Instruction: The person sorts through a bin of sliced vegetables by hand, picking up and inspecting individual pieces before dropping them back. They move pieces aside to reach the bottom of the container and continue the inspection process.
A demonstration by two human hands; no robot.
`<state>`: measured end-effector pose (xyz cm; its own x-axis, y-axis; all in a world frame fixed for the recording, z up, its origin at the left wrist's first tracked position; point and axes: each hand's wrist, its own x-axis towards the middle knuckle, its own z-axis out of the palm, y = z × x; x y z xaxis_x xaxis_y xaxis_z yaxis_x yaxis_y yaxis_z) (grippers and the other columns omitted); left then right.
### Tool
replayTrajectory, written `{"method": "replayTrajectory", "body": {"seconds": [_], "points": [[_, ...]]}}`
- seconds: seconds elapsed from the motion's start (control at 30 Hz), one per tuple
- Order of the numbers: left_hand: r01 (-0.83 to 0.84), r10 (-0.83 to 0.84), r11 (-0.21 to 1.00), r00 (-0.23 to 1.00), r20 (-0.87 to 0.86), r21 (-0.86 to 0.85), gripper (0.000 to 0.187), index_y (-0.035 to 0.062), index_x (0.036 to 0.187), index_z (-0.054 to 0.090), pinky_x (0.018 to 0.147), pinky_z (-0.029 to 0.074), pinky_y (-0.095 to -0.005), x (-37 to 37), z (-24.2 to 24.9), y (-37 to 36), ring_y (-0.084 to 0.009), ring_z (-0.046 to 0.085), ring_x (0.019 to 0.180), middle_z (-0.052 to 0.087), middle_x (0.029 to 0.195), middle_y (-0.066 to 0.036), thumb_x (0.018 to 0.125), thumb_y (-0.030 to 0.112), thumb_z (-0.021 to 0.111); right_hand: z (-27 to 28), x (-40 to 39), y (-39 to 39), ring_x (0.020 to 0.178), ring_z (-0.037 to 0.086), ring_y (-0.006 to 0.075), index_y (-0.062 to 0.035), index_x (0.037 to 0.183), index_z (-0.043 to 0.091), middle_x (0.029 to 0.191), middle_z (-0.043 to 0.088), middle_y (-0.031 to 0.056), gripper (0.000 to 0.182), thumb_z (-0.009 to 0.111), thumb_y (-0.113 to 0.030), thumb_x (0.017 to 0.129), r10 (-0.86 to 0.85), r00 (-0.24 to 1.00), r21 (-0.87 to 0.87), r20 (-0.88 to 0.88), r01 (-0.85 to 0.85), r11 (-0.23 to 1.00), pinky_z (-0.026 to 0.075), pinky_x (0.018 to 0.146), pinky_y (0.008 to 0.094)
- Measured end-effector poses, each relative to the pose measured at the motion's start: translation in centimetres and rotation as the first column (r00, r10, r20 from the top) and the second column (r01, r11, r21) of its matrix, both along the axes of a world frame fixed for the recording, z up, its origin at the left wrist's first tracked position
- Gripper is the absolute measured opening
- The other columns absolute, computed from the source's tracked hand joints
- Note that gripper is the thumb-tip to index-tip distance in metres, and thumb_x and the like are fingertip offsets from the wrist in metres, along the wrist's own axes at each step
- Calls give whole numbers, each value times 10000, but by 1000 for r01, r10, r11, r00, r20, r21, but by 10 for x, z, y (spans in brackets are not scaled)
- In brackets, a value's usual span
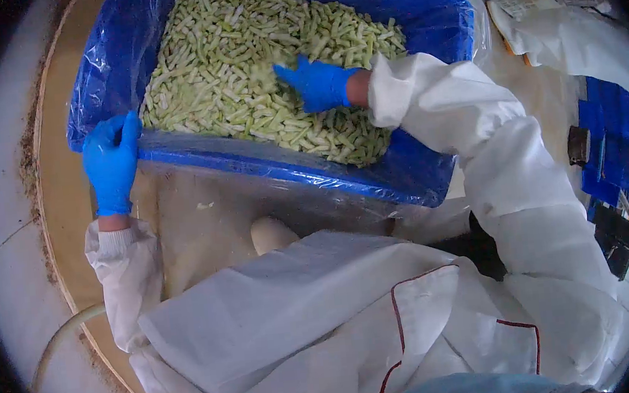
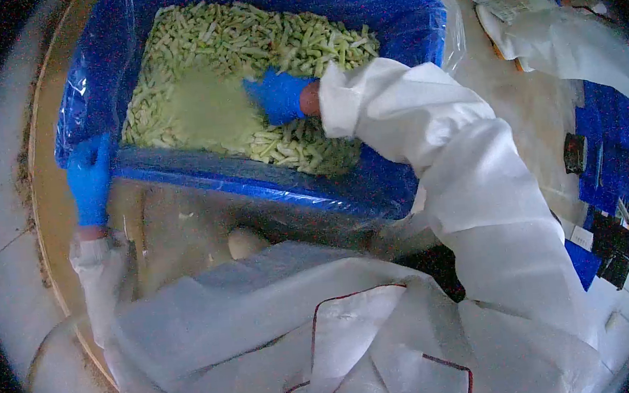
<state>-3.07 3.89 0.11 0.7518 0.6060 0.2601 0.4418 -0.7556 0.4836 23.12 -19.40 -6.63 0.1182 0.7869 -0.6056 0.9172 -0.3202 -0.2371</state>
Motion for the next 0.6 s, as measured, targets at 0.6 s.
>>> {"method": "replayTrajectory", "body": {"seconds": [0.6], "points": [[-40,48,993,996,73,-113,261,24,729,661,537,412,-343,4,8,-7,-240,525,544,587,637,-123,822,268,642,90,57,-167,743,590,338,-90,972,627,856,604,155,245,560,-218,775,338,941,415,31,-320,852,483,651,445]]}}
